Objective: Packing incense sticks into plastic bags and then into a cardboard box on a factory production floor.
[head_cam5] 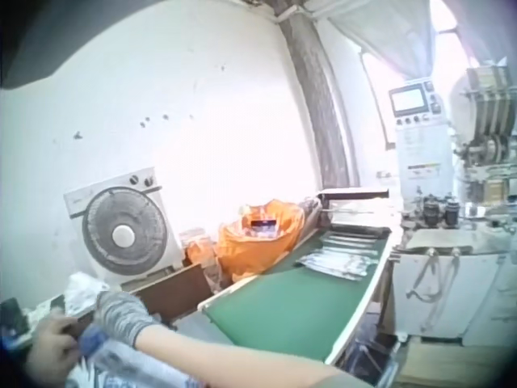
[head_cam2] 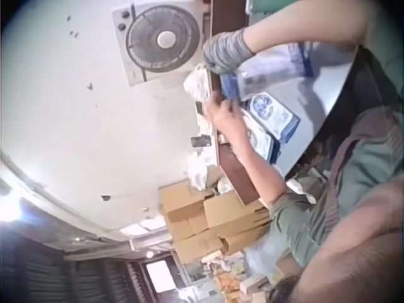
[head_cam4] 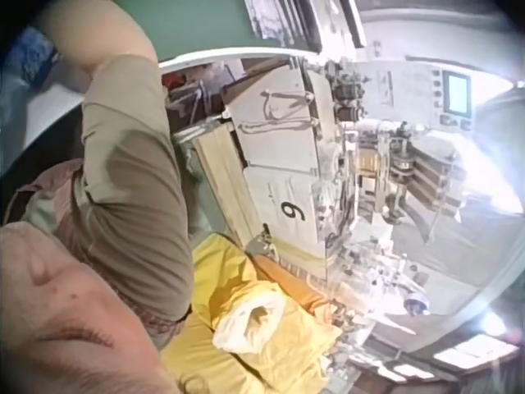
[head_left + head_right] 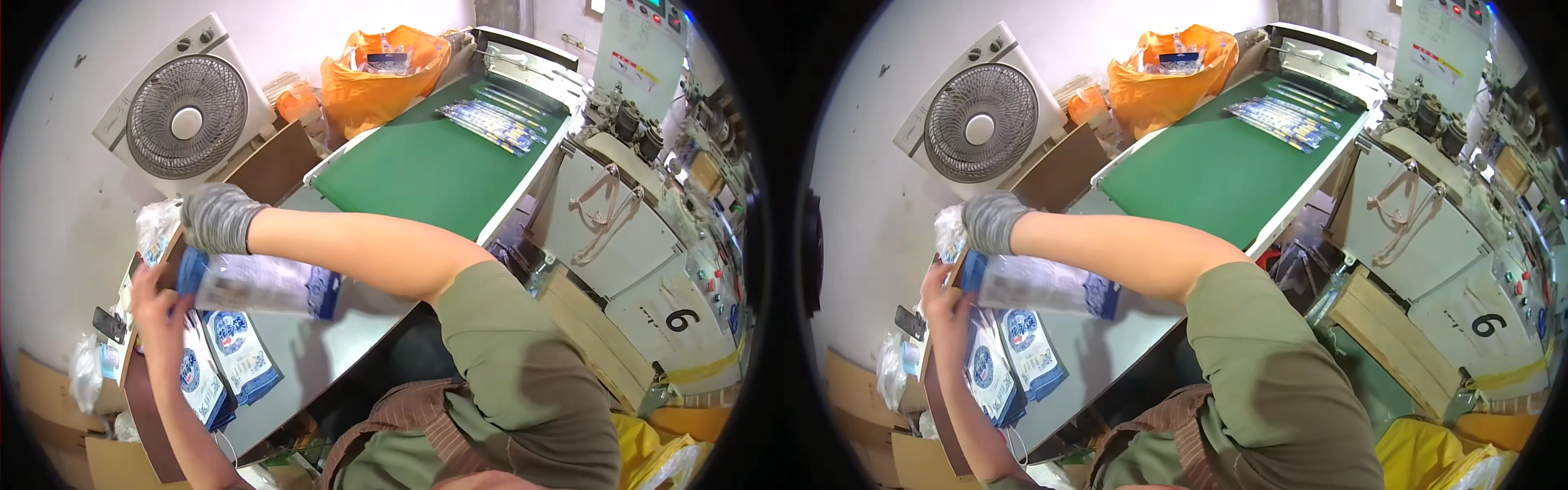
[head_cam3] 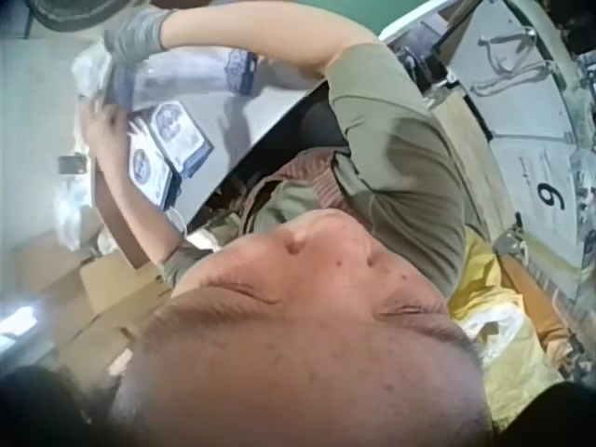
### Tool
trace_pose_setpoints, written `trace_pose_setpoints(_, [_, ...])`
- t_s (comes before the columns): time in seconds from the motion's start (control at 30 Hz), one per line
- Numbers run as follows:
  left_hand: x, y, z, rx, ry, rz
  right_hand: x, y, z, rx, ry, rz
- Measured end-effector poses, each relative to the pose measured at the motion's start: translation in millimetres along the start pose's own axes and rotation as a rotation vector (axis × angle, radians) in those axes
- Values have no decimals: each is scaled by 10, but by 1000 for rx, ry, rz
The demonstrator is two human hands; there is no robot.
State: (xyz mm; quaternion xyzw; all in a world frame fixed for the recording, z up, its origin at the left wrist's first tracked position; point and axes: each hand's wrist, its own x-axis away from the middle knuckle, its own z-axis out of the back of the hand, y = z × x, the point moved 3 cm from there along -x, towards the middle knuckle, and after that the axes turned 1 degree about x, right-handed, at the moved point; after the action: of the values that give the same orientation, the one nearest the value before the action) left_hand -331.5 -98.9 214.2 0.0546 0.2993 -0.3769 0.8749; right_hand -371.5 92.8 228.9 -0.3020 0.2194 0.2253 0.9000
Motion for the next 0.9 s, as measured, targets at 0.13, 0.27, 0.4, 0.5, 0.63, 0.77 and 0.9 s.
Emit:
trace_pose_setpoints(0.13, [-48, 406, 381, -312, 442, -8, 377, -157, 371, -92, 406, 371])
trace_pose_setpoints(0.27, [597, 485, -65, 219, 118, 77, 1256, 142, 219, 238, 39, 406])
trace_pose_setpoints(0.4, [1123, 795, -1037, 295, -402, 155, 2039, 1230, 49, 152, -323, 182])
trace_pose_setpoints(0.5, [1424, 811, -1380, 330, -594, 280, 2220, 2047, 880, 69, 14, -360])
trace_pose_setpoints(0.63, [1223, 957, -1374, 574, -416, 483, 2768, 3347, 1779, 642, 241, -755])
trace_pose_setpoints(0.77, [1014, 1124, -1722, 391, -468, 168, 2887, 3966, 1839, 473, 255, -818])
trace_pose_setpoints(0.9, [1128, 1110, -1968, 287, -476, 194, 2633, 4180, 1784, 568, 60, -966])
